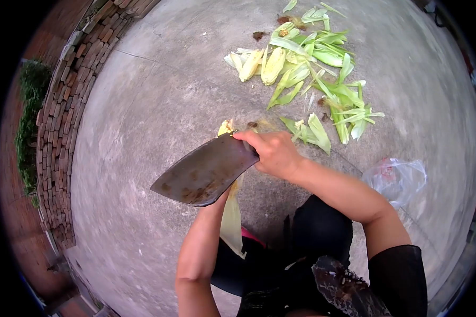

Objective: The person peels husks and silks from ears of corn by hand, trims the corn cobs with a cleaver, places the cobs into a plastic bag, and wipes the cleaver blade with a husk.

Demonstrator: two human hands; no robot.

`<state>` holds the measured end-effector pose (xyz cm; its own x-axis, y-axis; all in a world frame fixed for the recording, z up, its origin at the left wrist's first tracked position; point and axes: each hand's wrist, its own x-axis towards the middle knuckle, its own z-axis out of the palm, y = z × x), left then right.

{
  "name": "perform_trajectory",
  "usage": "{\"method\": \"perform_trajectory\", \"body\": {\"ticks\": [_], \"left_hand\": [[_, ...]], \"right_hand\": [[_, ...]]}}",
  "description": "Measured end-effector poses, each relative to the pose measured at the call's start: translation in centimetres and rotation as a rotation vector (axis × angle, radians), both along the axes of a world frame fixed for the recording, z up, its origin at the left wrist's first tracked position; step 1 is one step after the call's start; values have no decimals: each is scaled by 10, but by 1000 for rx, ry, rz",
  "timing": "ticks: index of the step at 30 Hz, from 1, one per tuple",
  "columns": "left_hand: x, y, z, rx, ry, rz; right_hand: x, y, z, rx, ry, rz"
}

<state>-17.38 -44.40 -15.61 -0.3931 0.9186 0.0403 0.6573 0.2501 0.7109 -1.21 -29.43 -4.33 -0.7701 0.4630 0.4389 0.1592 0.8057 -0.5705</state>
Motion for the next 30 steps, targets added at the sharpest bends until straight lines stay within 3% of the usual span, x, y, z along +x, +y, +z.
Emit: {"method": "perform_trajectory", "body": {"ticks": [1, 4, 6, 7, 10, 12, 13, 14, 16, 19, 26, 28, 30], "left_hand": [[-1, 2, 1, -191, 600, 9], [12, 11, 12, -2, 693, -40], [31, 32, 47, -282, -47, 124], [31, 32, 35, -282, -50, 116], [33, 33, 17, 163, -105, 148], [52, 55, 91, -212, -446, 474], [65, 56, 114, -239, -292, 425], [73, 55, 109, -167, -396, 415], [79, 54, 107, -87, -452, 384], [67, 48, 126, -1, -615, 333], [49, 43, 140, 268, -691, 134], [45, 40, 147, 202, -747, 179], [36, 35, 144, 235, -942, 114]], "right_hand": [[0, 2, -5, 3, 0, -7], [0, 5, -19, 8, -3, -8], [1, 6, -27, -60, -72, -38], [2, 7, -31, -58, -76, -46], [3, 10, -42, -87, -211, -16], [3, 19, -49, -142, -250, -102], [5, 36, -69, -187, -436, -201], [11, 48, -93, -243, -617, -293], [42, 46, -116, -273, -653, -363], [65, 43, -111, -252, -713, -228], [47, 45, -66, -314, -389, -358], [40, 41, -32, -287, -56, -375], [34, 41, -5, -170, 28, -328]]}}
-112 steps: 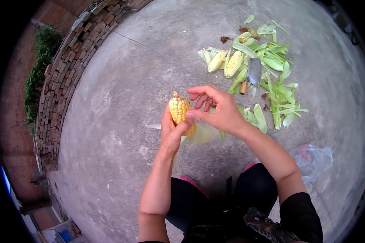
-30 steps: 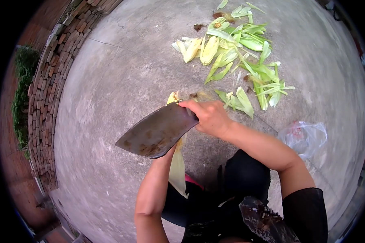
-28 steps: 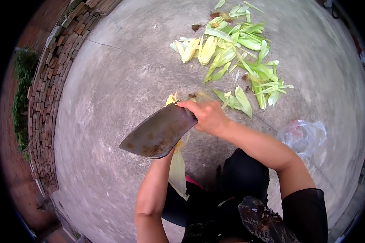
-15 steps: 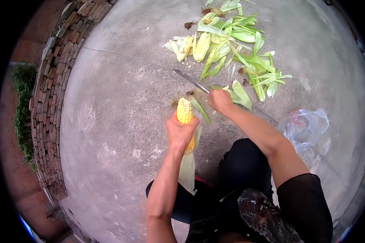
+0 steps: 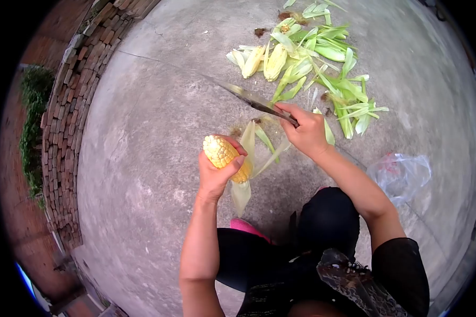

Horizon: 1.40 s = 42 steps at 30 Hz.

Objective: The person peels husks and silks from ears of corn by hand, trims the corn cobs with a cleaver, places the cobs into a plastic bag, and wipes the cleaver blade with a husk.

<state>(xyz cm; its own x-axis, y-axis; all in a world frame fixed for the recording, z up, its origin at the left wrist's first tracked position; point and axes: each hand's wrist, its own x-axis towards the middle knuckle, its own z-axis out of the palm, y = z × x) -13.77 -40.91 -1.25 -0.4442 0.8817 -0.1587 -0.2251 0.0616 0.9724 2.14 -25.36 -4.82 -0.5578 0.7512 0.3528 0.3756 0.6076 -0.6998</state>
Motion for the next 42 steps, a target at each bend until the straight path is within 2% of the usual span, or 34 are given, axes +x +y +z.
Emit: {"method": "perform_trajectory", "body": {"ticks": [1, 2, 4, 6, 10, 12, 18, 22, 24, 25, 27, 28, 30, 31, 33, 34, 36, 37, 42], "left_hand": [[-5, -2, -4, -9, -58, -47], [-7, -3, -9, 67, -138, -86], [-8, -10, -29, -39, -380, 105], [-6, -8, -33, -61, -526, 173], [-3, -6, -26, -36, -592, 134], [-1, -4, -23, -36, -600, 123], [3, -6, -15, -105, -479, 135], [-1, 1, -9, -195, -242, 59], [-15, 3, 3, -125, -134, -96], [-7, 7, 10, -164, -72, -137], [15, 9, 19, -239, 33, -254], [13, 13, 17, -229, 36, -253], [12, 12, 11, -43, -139, -194], [9, 11, 12, -28, -181, -181], [6, 7, 3, -15, -194, -85], [5, 5, -1, -38, -190, -49], [2, 4, -2, -63, -216, 21], [0, 4, -2, -60, -207, 33], [-1, 2, -4, -61, -226, 113]], "right_hand": [[-2, -1, 12, 124, 62, 27], [-3, -4, 23, 120, 65, 25], [-6, -11, 43, 329, 210, 218], [-8, -24, 60, 396, 196, 292], [-13, -36, 58, 548, 180, 428], [-15, -36, 53, 535, 214, 447], [-14, -28, 38, 455, 119, 356], [-7, -13, 0, 243, 163, 279], [5, -1, -29, 68, -165, 120], [7, 8, -39, 71, -162, 117], [16, 11, -59, -28, -428, 11], [19, 17, -62, -18, -427, 9], [27, 19, -69, -89, -391, -28], [30, 17, -76, -96, -399, -40], [37, 33, -84, -149, -693, -56], [45, 35, -84, -143, -712, -87], [55, 29, -89, -20, -451, -156], [59, 33, -103, 11, -433, -205], [70, 73, -125, -70, -572, -362]]}}
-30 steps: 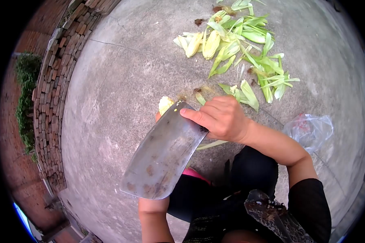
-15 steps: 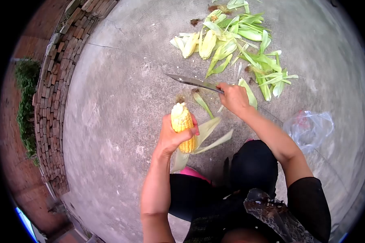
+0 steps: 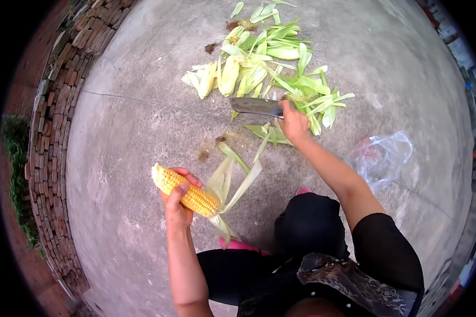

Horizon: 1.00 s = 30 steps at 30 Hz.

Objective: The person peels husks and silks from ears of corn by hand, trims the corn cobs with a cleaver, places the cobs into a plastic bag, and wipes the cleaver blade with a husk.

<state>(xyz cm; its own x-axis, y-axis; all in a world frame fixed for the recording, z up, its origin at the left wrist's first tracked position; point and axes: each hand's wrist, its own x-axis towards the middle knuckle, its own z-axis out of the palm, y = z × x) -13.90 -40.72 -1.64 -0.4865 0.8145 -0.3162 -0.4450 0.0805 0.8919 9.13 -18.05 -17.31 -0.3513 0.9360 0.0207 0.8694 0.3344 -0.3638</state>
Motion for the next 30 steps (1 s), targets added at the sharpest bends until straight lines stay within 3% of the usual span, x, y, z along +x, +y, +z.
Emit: {"method": "perform_trajectory", "body": {"ticks": [2, 6, 9, 13, 16, 19, 21, 23, 24, 25, 26, 27, 29, 30], "left_hand": [[-1, -1, 1, 21, -27, -5], [-1, -2, -1, 25, -81, -21], [-2, -1, -2, 48, -155, -23], [-3, 6, 0, 131, -316, -120], [-5, 10, -2, 230, -443, -238], [-3, 18, -2, 298, -490, -308], [-1, 22, -2, 337, -530, -348], [-1, 23, -2, 307, -526, -378], [-1, 23, -2, 317, -526, -377], [-1, 22, -1, 240, -473, -374], [-1, 20, -1, 164, -419, -368], [-1, 18, -3, 130, -362, -359], [-2, 16, 5, 123, -313, -349], [-3, 15, 7, 104, -262, -346]], "right_hand": [[0, 13, -22, 28, 45, -168], [-11, 36, -70, 114, -81, -235], [-15, 52, -75, -54, -144, -240], [-6, 59, -103, -24, -26, -175], [-34, 44, -44, -7, 156, 78], [-92, 5, 45, -501, 793, 231], [-112, -30, 126, -767, 837, 443], [-127, -50, 163, -753, 745, 714], [-132, -55, 179, -747, 738, 719], [-137, -61, 194, -584, 582, 790], [-142, -65, 201, -419, 425, 853], [-146, -68, 199, -415, 417, 861], [-154, -74, 193, -436, 657, 819], [-154, -76, 194, -436, 649, 828]]}}
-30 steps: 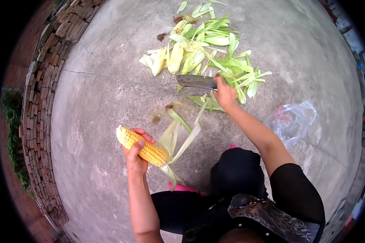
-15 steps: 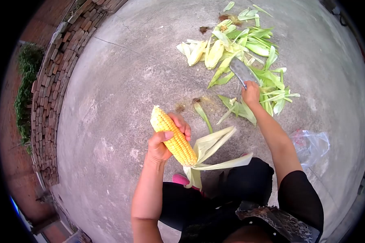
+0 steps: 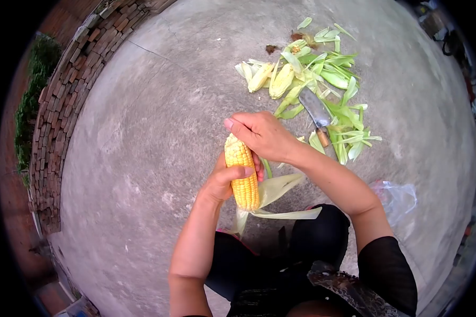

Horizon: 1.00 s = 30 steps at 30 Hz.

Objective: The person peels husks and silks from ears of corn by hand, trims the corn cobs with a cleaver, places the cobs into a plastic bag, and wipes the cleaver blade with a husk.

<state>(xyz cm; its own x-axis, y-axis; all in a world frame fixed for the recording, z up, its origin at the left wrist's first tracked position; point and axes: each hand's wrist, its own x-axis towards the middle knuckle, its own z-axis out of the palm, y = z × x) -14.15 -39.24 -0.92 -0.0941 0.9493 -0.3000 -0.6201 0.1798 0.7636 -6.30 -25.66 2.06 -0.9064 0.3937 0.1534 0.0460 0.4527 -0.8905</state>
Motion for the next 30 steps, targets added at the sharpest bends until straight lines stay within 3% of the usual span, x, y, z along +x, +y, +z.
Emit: {"method": "perform_trajectory", "body": {"ticks": [3, 5, 9, 12, 14, 16, 19, 20, 22, 30], "left_hand": [[-4, -1, 1, 73, -36, 27], [-8, -1, 8, 143, -104, 76], [-23, -2, 13, 234, -159, 208], [-31, -4, 9, 226, -219, 357], [-38, -3, 7, 98, -251, 552], [-42, -5, 4, 95, -230, 571], [-43, -1, -3, 27, -125, 628], [-43, -1, -3, 23, -129, 629], [-41, -2, -3, -38, -140, 582], [-39, -3, 2, -54, -119, 604]], "right_hand": [[0, -6, 2, -64, 16, -32], [-3, -6, -9, 191, 160, -204], [1, 2, -18, 385, 68, -278], [4, -5, -17, 285, 40, -237], [0, -12, -11, -76, 29, -278], [1, -21, -3, -179, -120, -302], [-4, -40, -3, 295, 71, -63], [-7, -45, -5, 292, 66, -61], [-13, -54, -9, 635, 188, -86], [-16, -42, -31, 719, 251, -43]]}}
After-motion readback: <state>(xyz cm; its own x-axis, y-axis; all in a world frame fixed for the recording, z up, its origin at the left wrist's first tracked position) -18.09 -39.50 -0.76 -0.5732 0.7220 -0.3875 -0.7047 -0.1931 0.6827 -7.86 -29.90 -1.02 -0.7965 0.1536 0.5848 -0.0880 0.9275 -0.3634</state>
